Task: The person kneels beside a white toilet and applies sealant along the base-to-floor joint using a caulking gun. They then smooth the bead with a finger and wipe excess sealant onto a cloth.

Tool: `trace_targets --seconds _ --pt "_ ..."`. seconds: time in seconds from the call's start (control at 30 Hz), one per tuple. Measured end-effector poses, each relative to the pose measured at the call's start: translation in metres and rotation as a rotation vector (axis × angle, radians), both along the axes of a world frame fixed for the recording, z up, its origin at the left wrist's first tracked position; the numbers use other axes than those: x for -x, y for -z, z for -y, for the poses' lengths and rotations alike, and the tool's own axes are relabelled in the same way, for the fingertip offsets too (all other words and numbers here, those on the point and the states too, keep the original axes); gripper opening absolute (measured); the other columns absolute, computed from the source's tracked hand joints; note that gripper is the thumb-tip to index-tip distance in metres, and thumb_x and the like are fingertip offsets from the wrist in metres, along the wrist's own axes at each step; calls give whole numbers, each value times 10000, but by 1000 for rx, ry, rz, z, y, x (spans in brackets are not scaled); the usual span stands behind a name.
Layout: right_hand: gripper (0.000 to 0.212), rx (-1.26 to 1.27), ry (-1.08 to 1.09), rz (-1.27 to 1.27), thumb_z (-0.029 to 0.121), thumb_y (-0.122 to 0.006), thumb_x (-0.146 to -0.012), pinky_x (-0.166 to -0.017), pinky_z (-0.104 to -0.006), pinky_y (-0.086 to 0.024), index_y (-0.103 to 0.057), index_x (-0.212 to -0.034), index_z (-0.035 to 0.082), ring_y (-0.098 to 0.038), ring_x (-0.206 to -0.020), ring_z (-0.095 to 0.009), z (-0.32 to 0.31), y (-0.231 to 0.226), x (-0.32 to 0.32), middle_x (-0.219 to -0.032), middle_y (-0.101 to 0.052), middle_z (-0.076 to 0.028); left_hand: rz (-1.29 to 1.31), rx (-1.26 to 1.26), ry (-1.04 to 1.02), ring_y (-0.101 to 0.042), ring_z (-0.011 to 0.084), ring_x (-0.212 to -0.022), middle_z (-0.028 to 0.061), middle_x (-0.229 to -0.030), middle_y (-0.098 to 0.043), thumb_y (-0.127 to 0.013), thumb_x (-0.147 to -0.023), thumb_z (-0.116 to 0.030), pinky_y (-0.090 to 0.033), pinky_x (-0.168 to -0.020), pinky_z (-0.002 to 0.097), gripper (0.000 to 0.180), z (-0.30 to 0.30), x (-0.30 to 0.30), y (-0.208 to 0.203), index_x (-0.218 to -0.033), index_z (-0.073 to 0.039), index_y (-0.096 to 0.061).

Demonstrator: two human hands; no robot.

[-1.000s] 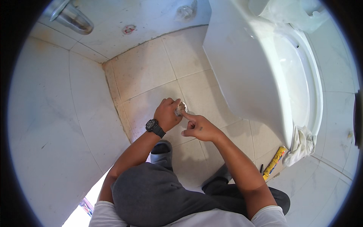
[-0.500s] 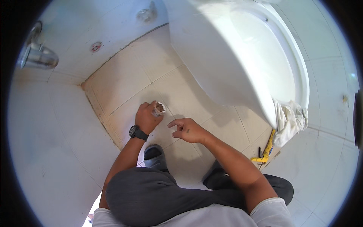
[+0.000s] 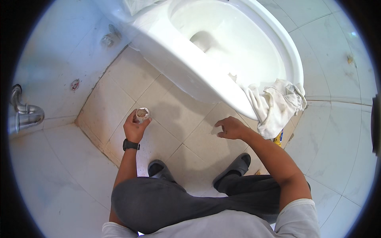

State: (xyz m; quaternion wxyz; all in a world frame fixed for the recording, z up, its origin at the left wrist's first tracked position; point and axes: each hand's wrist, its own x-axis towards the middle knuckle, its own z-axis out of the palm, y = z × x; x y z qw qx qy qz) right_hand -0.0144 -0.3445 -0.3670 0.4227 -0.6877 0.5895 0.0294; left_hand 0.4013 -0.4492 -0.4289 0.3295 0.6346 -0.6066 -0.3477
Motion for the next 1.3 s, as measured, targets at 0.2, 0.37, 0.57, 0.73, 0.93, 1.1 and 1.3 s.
trace_targets --seconds 0.2,0.37,0.57,0.73,0.93,1.1,1.3 --pt "463 -611 380 700 205 -744 -809 -734 -281 -512 -664 -1218 5 -582 -818 -139 16 -4 -23 -904 -600 -27 -133 -115 41 -720 155 -907 114 -1020 -763 -904 -722 -160 -561 -823 286 548 -4 -1 -11 -1190 33 -695" --pt "450 -639 368 809 198 -741 -843 -730 -285 -517 -653 -1241 8 -576 -862 -129 20 -4 -51 -962 -596 -27 -82 -73 153 -703 147 -869 103 -1006 -763 -913 -709 -210 -547 -775 285 553 -4 -12 -22 -1173 11 -710" --pt "500 -268 195 158 287 -758 -849 -780 -364 -554 -647 -1264 31 -672 -900 -228 6 -6 -71 -993 -690 -97 -76 -52 201 -690 143 -866 94 -1001 -761 -919 -699 -244 -536 -773 290 558 1 -11 -29 -1167 -10 -721" --pt "564 147 -13 -215 340 -738 -851 -837 -452 -561 -627 -1316 41 -704 -983 -340 2 -25 -105 -1012 -712 -176 -68 -6 267 -701 164 -897 99 -1036 -754 -919 -700 -224 -547 -811 307 577 -16 -7 -31 -1185 -16 -687" --pt "558 298 28 137 263 -738 -866 -747 -387 -543 -605 -1357 34 -666 -798 -275 23 -38 -144 -862 -679 -125 -266 -119 353 -681 153 -1014 70 -1118 -734 -910 -714 -153 -520 -912 312 622 -28 -1 -23 -1245 -65 -598" --pt "466 -91 404 712 197 -696 -903 -696 -339 -528 -624 -1325 14 -624 -748 -155 35 -31 -136 -861 -648 -44 -266 -109 416 -667 154 -1048 81 -1135 -715 -912 -715 -151 -515 -933 316 664 -37 2 -18 -1280 -42 -580" --pt "333 -458 778 1149 197 -688 -909 -693 -329 -520 -670 -1172 -8 -597 -724 -140 41 -16 -122 -862 -634 -23 -563 -225 485 -628 151 -1118 58 -1220 -657 -879 -752 -106 -494 -996 329 644 -27 -6 -3 -1310 -36 -567"
